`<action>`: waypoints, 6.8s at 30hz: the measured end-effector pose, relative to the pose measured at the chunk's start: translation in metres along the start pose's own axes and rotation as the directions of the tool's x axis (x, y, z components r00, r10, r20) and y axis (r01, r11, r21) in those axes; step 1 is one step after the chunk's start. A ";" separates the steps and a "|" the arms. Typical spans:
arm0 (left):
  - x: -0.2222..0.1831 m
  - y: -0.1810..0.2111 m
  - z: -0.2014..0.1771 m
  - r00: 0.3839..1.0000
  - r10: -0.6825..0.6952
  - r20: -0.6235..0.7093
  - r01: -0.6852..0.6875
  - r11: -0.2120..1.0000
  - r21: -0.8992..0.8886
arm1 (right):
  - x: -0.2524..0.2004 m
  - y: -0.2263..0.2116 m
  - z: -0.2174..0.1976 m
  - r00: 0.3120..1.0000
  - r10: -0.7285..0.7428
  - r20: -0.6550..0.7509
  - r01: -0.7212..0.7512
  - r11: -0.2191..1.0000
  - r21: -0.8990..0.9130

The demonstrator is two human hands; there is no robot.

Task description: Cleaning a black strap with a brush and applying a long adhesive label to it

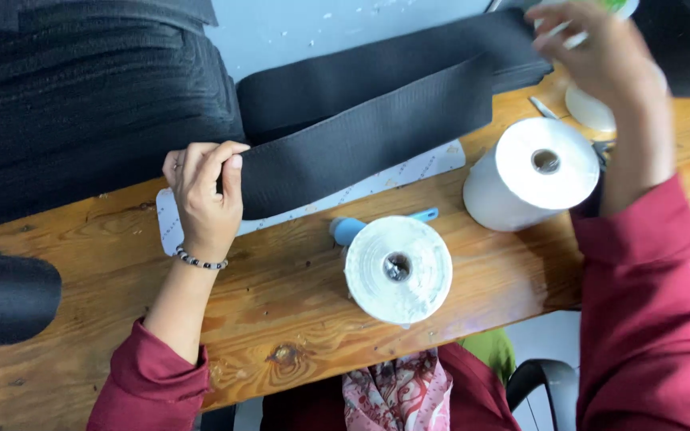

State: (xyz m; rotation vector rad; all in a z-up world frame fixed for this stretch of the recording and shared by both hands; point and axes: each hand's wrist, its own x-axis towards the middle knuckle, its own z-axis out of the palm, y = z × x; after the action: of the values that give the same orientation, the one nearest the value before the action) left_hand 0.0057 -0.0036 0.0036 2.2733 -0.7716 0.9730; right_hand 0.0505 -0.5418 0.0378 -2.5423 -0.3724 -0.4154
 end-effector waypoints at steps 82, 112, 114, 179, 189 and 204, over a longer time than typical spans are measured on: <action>0.045 -0.035 0.119 0.983 0.143 0.115 -0.162 0.970 0.179 | -0.015 0.060 0.087 0.929 -0.043 -0.369 0.027 0.998 -0.048; 0.030 -0.029 0.136 0.877 -0.191 0.440 0.009 0.924 0.382 | -0.021 0.045 0.083 0.956 -0.163 -0.246 -0.012 0.811 -0.585; 0.026 -0.028 0.140 0.903 -0.185 0.387 0.017 0.917 0.399 | -0.022 0.044 0.082 0.952 -0.164 -0.260 -0.010 0.828 -0.560; 0.031 -0.027 0.139 0.918 -0.248 0.308 0.126 0.922 0.366 | -0.132 -0.216 0.076 0.855 -0.408 0.320 0.249 0.865 0.437; 0.036 -0.019 0.127 0.927 -0.258 0.272 0.153 0.923 0.353 | -0.095 -0.182 0.048 0.968 -0.251 0.013 0.239 0.937 0.254; 0.036 -0.020 0.134 0.937 -0.251 0.243 0.131 0.897 0.422 | 0.071 -0.116 0.106 0.939 -0.288 -0.188 0.298 0.954 0.027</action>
State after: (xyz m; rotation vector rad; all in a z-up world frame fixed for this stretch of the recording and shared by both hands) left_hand 0.1011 -0.0893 -0.0537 2.8368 -0.4727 0.7613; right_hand 0.0990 -0.3765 0.0307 -2.3754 -0.6870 -0.7337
